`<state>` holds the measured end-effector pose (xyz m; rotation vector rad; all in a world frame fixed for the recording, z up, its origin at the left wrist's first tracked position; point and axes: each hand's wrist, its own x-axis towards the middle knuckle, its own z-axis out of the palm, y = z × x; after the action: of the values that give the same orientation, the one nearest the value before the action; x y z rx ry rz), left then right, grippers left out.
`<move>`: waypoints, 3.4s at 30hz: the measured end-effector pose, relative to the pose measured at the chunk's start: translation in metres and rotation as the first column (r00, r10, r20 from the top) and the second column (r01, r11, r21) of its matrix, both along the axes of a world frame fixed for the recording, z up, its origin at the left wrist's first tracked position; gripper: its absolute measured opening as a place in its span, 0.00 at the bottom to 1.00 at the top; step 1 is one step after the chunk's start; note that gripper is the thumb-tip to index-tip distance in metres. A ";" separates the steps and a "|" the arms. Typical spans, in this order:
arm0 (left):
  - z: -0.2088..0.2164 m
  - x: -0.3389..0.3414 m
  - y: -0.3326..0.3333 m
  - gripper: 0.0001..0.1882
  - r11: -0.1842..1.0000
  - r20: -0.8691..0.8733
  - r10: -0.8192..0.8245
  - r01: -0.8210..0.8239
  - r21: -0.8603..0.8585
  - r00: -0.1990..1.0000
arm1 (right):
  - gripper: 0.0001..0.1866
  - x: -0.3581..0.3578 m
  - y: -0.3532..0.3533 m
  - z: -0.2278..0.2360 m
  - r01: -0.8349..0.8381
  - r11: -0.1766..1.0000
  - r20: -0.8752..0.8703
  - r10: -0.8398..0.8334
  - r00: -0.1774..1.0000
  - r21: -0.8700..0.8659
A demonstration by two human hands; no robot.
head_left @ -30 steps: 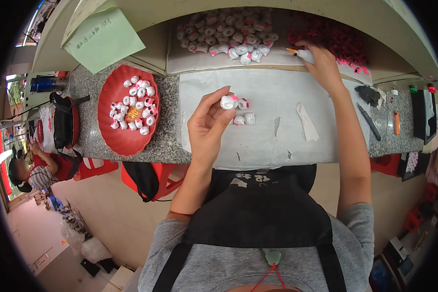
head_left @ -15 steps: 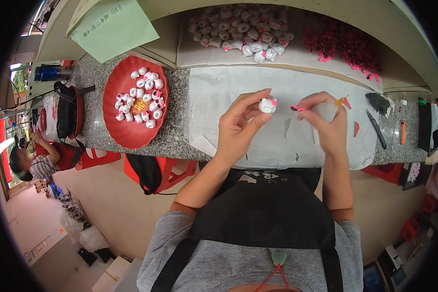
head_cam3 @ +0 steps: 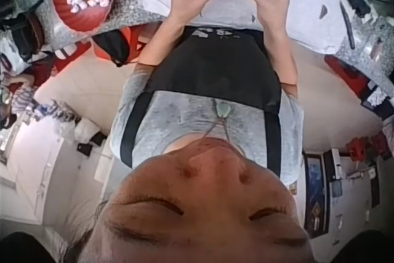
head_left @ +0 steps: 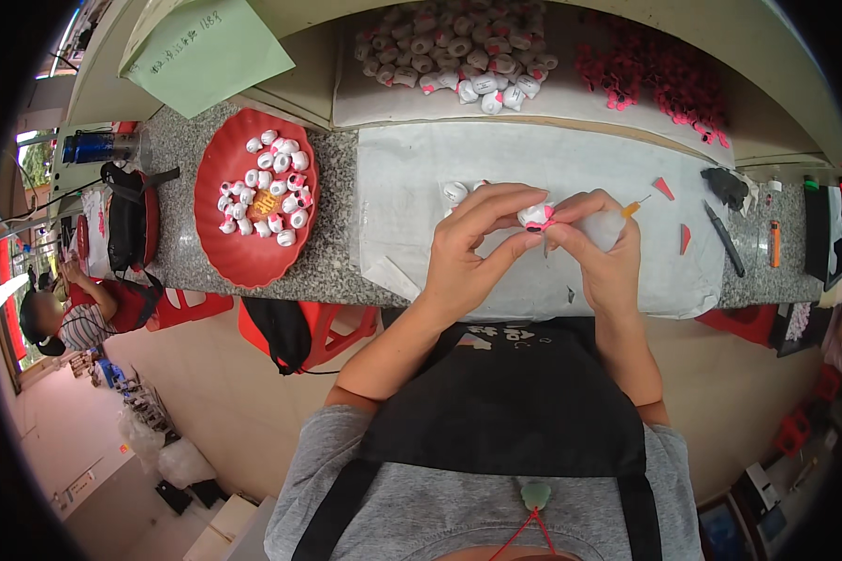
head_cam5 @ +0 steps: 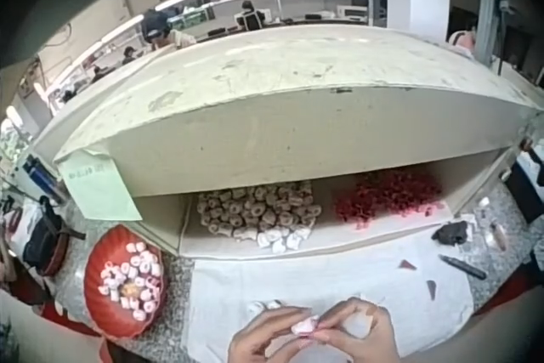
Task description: Assembling small plastic toy components by applying adhesive and joining pieces together.
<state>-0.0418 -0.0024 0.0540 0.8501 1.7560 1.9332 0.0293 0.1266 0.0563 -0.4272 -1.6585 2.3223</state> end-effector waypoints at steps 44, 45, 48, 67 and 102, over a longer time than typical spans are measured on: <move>-0.019 -0.008 0.003 0.12 0.981 0.170 -0.167 0.181 -0.071 0.971 | 0.11 0.006 0.004 -0.032 -0.074 0.987 0.053 0.082 0.995 -0.144; -0.015 -0.017 0.005 0.13 0.981 0.015 -0.078 0.079 -0.175 0.997 | 0.11 0.005 0.006 -0.032 -0.073 0.987 0.054 0.082 0.995 -0.146; -0.016 -0.070 0.013 0.14 0.898 -0.680 0.137 -0.380 -0.221 0.721 | 0.12 0.001 0.009 -0.034 -0.117 0.987 0.260 0.085 0.962 0.106; 0.002 -0.034 0.008 0.09 0.957 0.493 -0.099 -0.053 0.284 0.864 | 0.16 0.031 0.020 0.027 0.165 0.969 -0.083 -0.151 0.985 0.187; 0.001 0.010 -0.001 0.18 0.950 0.478 -0.100 -0.059 0.306 0.873 | 0.21 0.035 -0.002 0.035 0.410 0.728 -0.471 -0.136 0.872 0.549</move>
<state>-0.0323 -0.0036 0.0550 0.4062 1.1568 2.2032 0.0640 0.1243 0.0910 -0.0346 -1.8648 1.3720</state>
